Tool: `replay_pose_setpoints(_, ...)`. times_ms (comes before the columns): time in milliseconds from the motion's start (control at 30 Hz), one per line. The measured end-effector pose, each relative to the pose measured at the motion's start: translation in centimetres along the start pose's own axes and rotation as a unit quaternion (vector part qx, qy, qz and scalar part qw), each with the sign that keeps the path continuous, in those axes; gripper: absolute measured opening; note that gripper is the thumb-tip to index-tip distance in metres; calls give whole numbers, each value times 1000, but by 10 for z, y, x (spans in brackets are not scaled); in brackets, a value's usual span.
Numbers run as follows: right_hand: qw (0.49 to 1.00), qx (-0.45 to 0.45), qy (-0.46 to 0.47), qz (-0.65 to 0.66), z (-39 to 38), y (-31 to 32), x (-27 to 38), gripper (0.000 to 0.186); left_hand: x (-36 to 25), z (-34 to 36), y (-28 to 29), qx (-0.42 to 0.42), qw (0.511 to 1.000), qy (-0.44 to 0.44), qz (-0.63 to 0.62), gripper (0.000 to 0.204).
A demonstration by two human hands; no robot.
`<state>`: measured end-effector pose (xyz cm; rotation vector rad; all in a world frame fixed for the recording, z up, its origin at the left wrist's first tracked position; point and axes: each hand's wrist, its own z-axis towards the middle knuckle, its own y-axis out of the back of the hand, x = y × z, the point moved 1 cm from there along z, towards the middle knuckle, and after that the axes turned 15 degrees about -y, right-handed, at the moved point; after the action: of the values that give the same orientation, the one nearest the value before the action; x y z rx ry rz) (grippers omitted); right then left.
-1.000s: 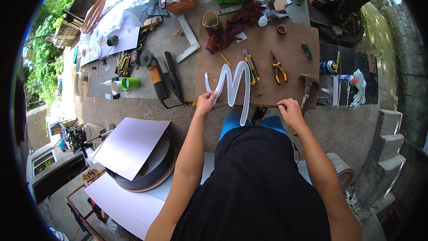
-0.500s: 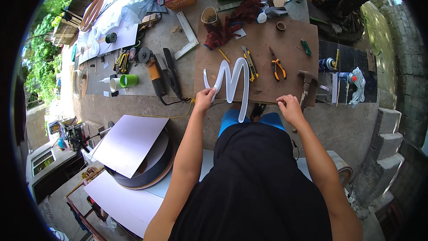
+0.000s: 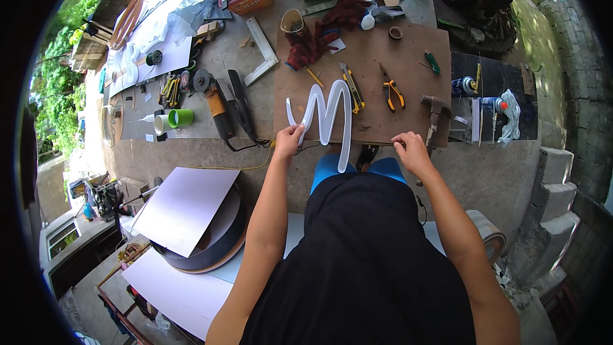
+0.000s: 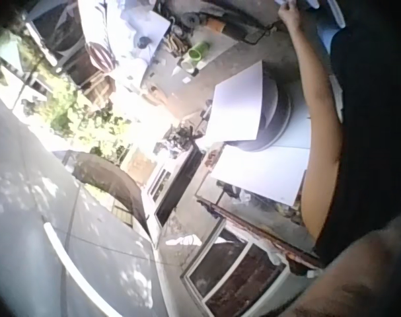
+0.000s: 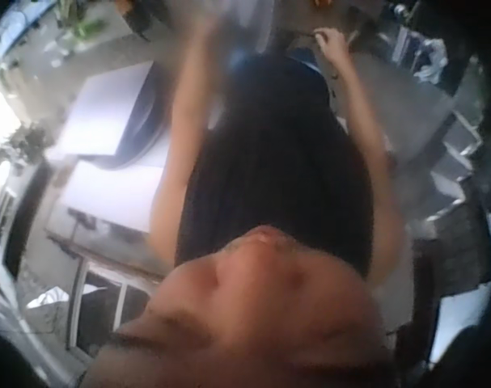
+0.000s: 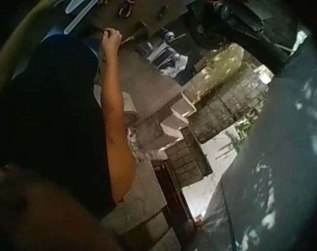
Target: Assembling and gluing acrylic strips to form a 3D sign letter.
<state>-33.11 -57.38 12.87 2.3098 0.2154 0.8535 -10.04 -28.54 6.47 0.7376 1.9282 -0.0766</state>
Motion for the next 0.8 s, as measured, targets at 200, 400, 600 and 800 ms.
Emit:
replay_pose_setpoints(200,1000,-1,1,4,1,-1,-4,16,6,2,0,0,1000,-4,-3,41)
replay_pose_setpoints(400,1000,-10,-5,5,-1,-1,-6,17,14,6,1,13,1000,-23,0,41)
replay_pose_setpoints(600,1000,-28,4,-1,1,-10,-18,17,15,6,7,13,1000,5,-3,39)
replay_pose_setpoints(800,1000,-24,4,6,0,-13,-20,16,33,14,12,28,999,-21,4,41)
